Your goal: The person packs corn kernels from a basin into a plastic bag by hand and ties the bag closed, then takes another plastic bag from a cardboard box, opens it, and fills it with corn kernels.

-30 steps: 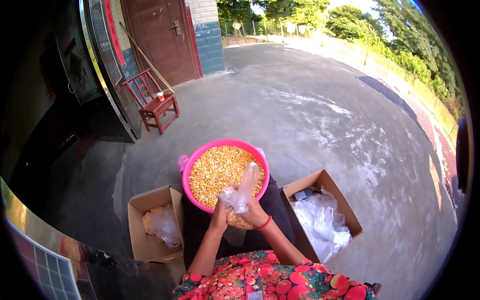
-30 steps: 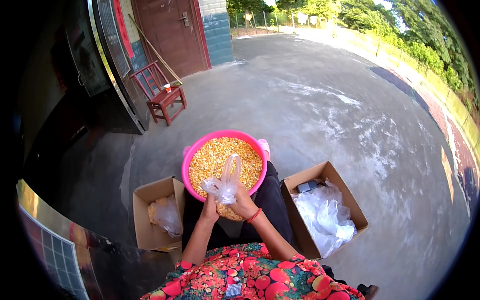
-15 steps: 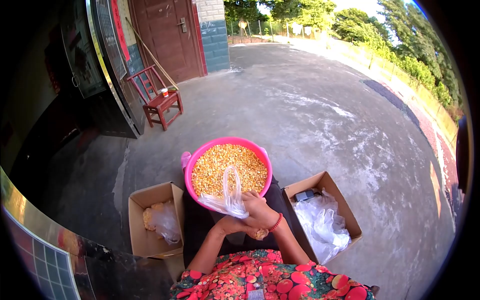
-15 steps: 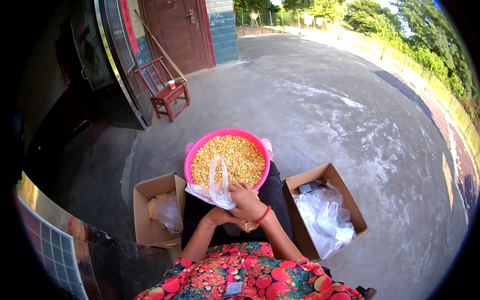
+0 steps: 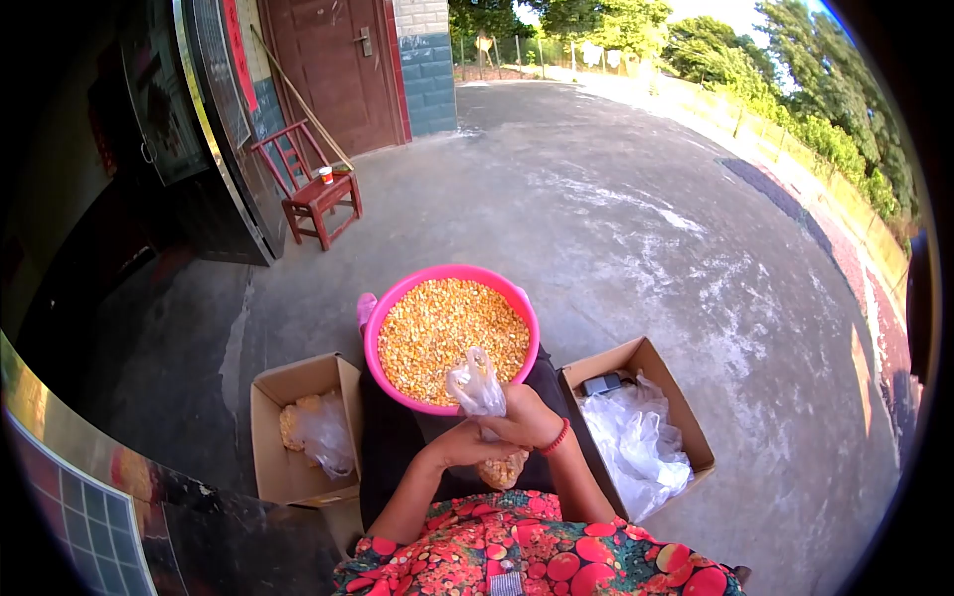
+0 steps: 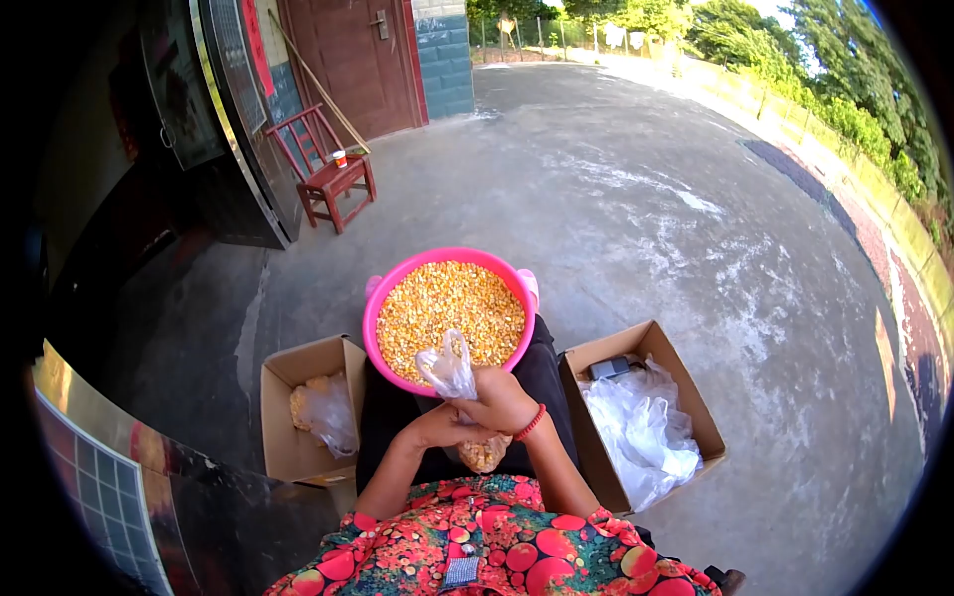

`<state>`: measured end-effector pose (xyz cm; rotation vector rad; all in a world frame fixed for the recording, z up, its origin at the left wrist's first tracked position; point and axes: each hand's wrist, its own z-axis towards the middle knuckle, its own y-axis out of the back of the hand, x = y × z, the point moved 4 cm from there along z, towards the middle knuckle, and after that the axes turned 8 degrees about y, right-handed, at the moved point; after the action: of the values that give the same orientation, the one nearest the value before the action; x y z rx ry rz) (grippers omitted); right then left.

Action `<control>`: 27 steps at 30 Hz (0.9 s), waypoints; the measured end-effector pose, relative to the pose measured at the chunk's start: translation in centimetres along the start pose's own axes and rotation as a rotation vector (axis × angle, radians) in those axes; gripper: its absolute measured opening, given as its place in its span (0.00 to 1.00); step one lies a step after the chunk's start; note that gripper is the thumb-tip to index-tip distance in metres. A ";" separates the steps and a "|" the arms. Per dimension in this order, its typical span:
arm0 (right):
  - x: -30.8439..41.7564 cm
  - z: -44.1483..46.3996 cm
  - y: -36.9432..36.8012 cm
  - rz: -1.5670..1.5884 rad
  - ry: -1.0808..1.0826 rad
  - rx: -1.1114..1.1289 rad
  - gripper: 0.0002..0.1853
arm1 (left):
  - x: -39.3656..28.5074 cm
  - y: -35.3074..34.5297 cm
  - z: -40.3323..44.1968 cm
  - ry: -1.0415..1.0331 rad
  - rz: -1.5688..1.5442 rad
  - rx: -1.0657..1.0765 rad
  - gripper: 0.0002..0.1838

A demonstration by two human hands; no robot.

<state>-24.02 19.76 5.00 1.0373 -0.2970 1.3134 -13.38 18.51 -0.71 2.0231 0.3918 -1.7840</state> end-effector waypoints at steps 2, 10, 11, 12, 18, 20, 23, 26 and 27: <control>-0.8 -0.2 1.0 -0.093 -0.124 -0.057 0.11 | 0.5 0.2 0.1 0.016 -0.048 0.044 0.11; 1.5 -0.2 0.3 0.786 -0.419 0.147 0.24 | 0.6 1.4 -1.0 0.015 -0.187 0.068 0.10; 1.2 -0.1 -0.4 0.800 -0.403 0.150 0.23 | 0.0 1.5 -1.3 -0.052 -0.120 0.047 0.10; 1.4 0.1 -0.5 0.798 -0.394 0.121 0.22 | 0.1 1.5 -1.7 -0.084 -0.216 -0.036 0.10; -0.3 0.1 -0.8 0.126 -0.055 0.121 0.18 | 0.6 2.9 -2.2 0.111 -0.045 -0.041 0.13; -0.1 -0.1 -1.0 -0.124 -0.028 0.207 0.20 | 1.1 3.6 -2.8 0.076 -0.063 -0.070 0.13; 0.7 -0.1 -0.6 -0.349 -0.166 0.263 0.20 | 1.3 5.0 -4.2 0.103 0.097 -0.039 0.14; 2.5 0.5 0.0 -0.054 -0.180 0.280 0.23 | 1.1 6.0 -4.8 0.009 0.128 -0.104 0.15; 3.4 0.8 0.0 0.196 -0.185 0.315 0.25 | 0.9 6.2 -4.9 -0.038 0.145 -0.136 0.16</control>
<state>-22.77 21.34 7.83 1.4293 -0.3448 1.4726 -6.06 15.41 -0.41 1.8723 0.3362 -1.6603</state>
